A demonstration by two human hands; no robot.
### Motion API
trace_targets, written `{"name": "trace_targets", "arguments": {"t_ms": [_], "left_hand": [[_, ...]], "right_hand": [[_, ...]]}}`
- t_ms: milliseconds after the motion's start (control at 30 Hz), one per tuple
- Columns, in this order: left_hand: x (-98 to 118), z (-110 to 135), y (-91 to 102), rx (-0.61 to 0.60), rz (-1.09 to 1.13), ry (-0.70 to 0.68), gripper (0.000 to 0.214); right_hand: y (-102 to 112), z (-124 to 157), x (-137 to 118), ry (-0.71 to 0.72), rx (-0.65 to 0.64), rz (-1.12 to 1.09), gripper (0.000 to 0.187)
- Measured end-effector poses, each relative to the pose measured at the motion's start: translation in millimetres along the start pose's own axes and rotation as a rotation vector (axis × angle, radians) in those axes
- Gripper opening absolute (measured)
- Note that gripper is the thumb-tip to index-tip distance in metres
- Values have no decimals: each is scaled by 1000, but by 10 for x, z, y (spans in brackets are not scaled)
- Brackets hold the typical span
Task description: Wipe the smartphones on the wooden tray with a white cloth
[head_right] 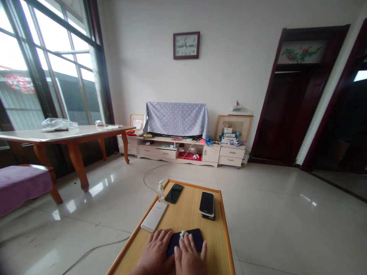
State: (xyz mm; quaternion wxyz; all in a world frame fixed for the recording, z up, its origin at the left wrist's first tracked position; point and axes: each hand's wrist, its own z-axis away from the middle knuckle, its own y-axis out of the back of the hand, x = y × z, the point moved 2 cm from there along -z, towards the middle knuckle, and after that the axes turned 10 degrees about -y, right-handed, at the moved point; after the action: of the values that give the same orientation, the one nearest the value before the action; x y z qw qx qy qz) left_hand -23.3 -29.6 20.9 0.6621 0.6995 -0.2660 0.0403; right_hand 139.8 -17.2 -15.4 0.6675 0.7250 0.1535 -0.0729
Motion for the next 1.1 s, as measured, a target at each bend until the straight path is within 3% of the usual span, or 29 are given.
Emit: {"name": "trace_targets", "arguments": {"t_ms": [67,133,333,567,667,833,933,1100], "left_hand": [[-12,-7,-9,9,3,5,66],[-15,-7,-8,15,5,1,66],[-10,6,-3,24,12,9,70],[1,20,6,81,33,-13,59],[-16,21,-12,79,35,-21,62],[-62,15,-56,70,35,-11,68],[-68,8,-62,68,34,-13,69],[-58,-11,-43,68,27,-11,60]], "right_hand": [[-59,58,-39,99,-36,-43,46],[-55,45,24,105,-33,-56,46],[114,-180,295,-118,89,29,50],[49,16,-114,85,-31,-14,48],[87,-67,24,71,18,-17,47],[136,-329,351,-113,121,66,51],[73,-288,228,-90,118,82,51],[-65,-93,-16,36,-28,39,47]]}}
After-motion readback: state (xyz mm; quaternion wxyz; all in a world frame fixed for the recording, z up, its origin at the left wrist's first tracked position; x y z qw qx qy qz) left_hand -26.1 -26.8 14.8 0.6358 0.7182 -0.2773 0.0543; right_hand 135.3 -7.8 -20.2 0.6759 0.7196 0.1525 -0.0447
